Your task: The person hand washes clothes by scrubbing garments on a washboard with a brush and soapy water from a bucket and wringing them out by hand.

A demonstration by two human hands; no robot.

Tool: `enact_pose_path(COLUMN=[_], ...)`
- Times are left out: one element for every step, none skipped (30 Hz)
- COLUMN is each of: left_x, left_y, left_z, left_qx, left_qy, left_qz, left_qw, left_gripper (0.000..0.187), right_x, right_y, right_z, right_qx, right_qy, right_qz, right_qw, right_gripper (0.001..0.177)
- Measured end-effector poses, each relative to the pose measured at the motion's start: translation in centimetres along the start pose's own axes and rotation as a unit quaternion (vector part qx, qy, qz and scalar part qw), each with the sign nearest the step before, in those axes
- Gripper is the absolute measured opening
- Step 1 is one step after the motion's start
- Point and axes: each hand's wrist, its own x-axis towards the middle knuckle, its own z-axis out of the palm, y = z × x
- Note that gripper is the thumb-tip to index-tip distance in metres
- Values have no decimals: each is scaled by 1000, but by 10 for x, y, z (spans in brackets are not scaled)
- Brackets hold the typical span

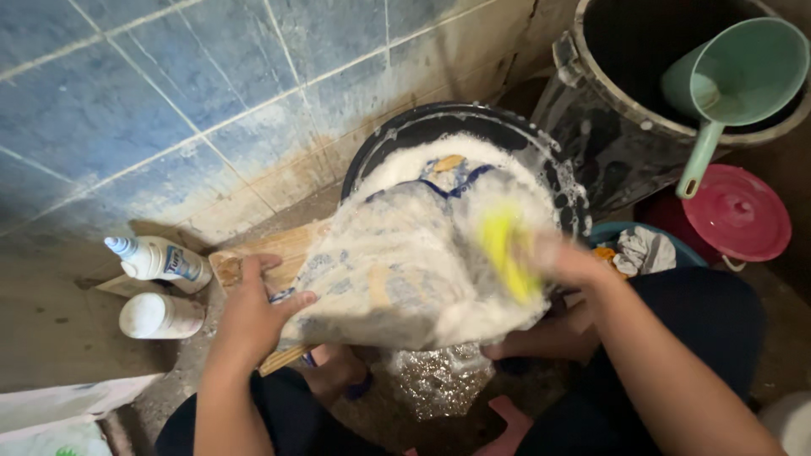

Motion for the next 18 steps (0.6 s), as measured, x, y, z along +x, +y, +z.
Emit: enact_pose_path(left_x=[-1,-2,-2,-2,-3,-2,-1,0,0,-1,-1,-2,-3,-4,-4,-6,-9,-11], left_y=[-1,-2,-4,-6,-8,-9,-10,-11,-11,-10,-9,-7,-5,-3,0,3,4,5], left_z=[0,0,-2,-3,-2,-1,0,0,2,3,2,1,1,0,0,-1,-2,-3], left_qx=[-1,9,21,21,14,7,7,14,21,20,29,39,40,26,12,12,6,0], left_qy=[-1,6,15,16,24,31,31,17,2,2,7,12,13,27,39,39,26,13], left_qz=[-1,16,33,32,57,81,80,50,20,19,22,24,24,36,48,50,29,8], left_qw=[1000,1000,999,999,998,996,996,999,1000,1000,999,999,999,999,998,998,999,1000], left_gripper=[71,70,69,69,64,60,60,55,50,50,50,50,50,57,65,65,64,62], right_x=[26,48,73,97,117,129,140,152,167,178,186,190,192,191,184,174,162,148], right_y=[14,27,37,44,51,52,59,65,66,71,78,82,83,82,82,80,78,72], right_z=[-9,-12,-13,-8,1,13,24,31,39,43,44,44,44,42,35,26,15,4], right_qx=[25,85,160,231,271,278,203,203,109,14,14,11,9,9,-1,-12,-25,-38], right_qy=[61,138,212,279,328,358,336,336,356,373,374,364,354,354,338,322,305,287], right_qz=[46,87,108,118,130,154,244,244,258,269,268,258,247,246,225,205,183,162], right_qw=[997,983,958,925,896,878,887,887,891,888,888,895,902,902,914,924,934,943], right_gripper=[60,56,55,57,62,70,92,92,99,108,108,102,96,96,91,87,84,81])
